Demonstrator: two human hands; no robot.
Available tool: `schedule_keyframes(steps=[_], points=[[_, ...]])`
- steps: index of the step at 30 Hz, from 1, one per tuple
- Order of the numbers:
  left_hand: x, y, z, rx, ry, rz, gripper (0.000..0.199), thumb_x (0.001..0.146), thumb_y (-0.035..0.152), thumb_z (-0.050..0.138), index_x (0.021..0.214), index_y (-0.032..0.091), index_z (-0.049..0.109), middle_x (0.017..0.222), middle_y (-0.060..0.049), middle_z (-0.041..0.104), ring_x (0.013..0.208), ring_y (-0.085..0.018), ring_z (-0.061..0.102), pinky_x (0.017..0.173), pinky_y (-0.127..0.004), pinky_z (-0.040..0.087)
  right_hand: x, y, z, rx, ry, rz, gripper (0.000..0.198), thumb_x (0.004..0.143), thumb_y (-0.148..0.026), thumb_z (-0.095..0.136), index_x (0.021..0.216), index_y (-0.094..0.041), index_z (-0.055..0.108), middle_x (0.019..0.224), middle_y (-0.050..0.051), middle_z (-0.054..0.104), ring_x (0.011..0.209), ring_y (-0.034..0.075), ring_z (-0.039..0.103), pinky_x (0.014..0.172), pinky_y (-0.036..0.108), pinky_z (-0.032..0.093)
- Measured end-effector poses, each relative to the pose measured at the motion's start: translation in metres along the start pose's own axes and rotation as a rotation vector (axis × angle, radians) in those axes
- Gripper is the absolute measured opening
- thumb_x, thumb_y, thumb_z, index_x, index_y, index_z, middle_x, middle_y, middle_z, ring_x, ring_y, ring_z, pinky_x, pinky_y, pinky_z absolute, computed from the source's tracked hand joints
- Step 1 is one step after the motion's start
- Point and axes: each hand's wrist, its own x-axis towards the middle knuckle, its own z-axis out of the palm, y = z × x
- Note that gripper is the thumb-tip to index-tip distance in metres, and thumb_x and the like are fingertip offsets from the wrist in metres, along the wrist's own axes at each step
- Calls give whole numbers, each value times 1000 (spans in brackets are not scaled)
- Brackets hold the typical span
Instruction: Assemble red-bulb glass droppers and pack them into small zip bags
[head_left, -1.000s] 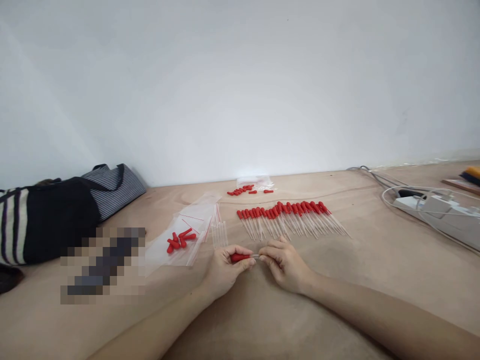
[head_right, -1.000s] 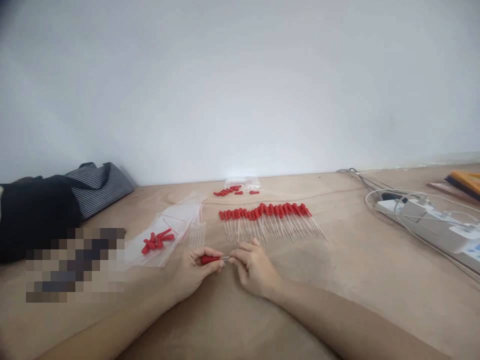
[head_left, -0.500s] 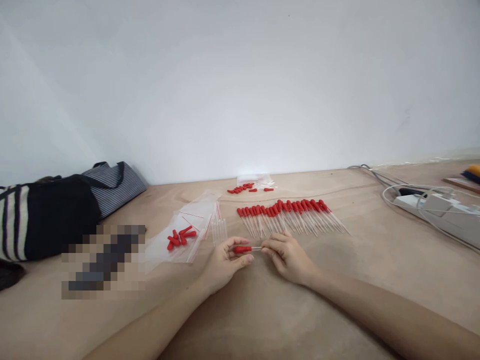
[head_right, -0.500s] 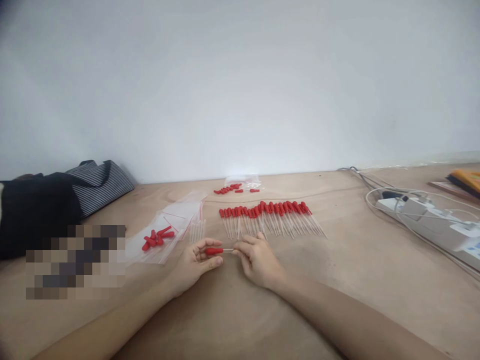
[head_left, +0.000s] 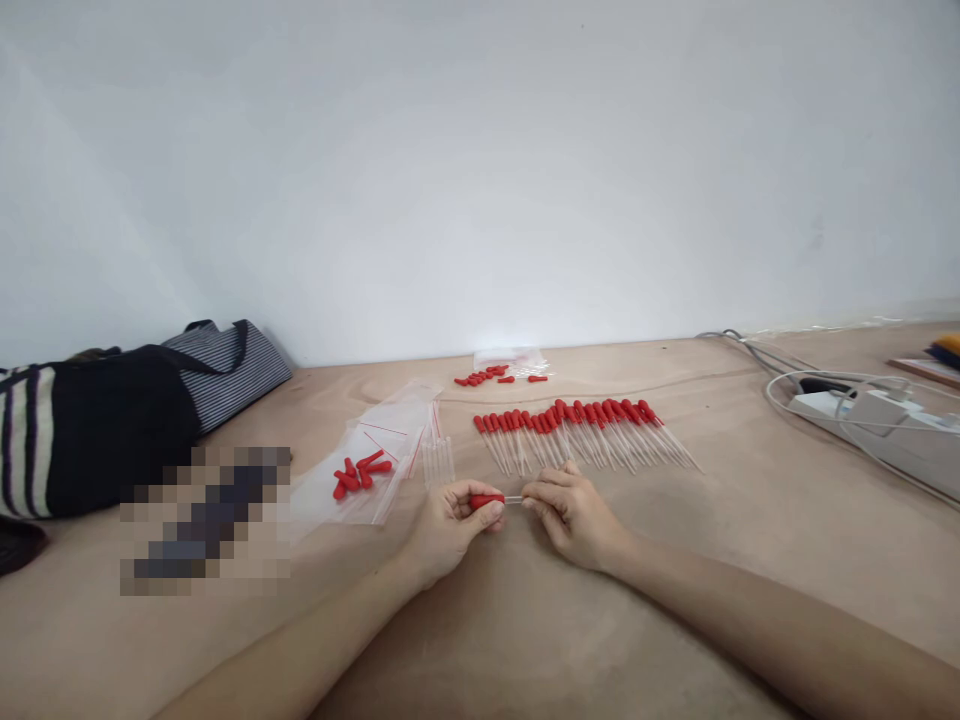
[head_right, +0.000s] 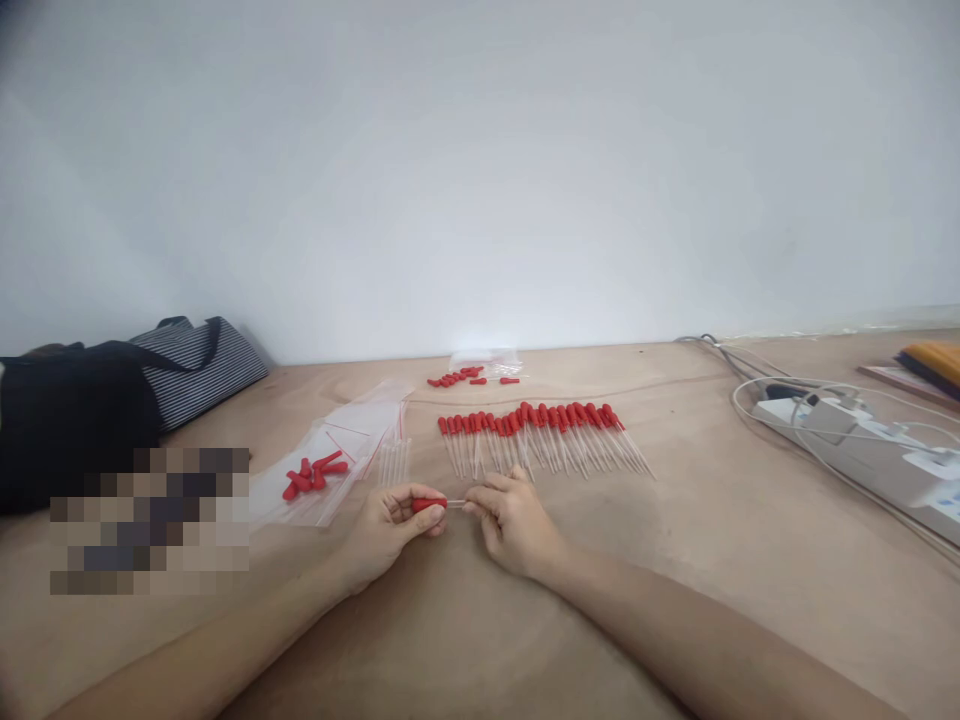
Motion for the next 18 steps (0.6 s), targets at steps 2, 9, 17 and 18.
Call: schedule_keyframes(steps=[2, 9, 17, 18], points=[[-1, 3, 0, -16, 9, -10, 30, 56, 35, 73, 72, 13, 61, 60, 0, 63, 58, -13, 60, 63, -27, 50, 1, 0, -1, 28, -2, 8, 21, 85, -17, 39, 78, -17, 59, 69, 2, 58, 65, 12, 51, 65, 27, 31], [-1, 10, -4, 15, -43, -26, 35, 61, 41, 69, 82, 14, 61, 73, -3, 65, 63, -13, 60, 66, -26, 48, 0, 0, -7, 60, -18, 3, 17, 82, -20, 45, 84, -19, 62, 75, 3, 58, 73, 14, 52, 68, 27, 38], [14, 33, -66, 984, 278, 445, 26, 72, 36, 53, 87, 18, 63, 80, -6, 62, 80, -21, 54, 69, -30, 42, 29, 22, -13, -39, 44, 405, 17, 76, -15, 49, 90, -13, 58, 68, 4, 60, 61, 14, 55, 59, 24, 40], [17, 36, -77, 1062, 301, 443, 24, 72, 35, 51, 83, 18, 64, 80, -6, 62, 82, -22, 54, 72, -31, 41, 36, 25, -12, -67, 36, 460, 19, 75, -14, 49, 92, -12, 56, 67, 4, 61, 61, 15, 56, 59, 24, 40]])
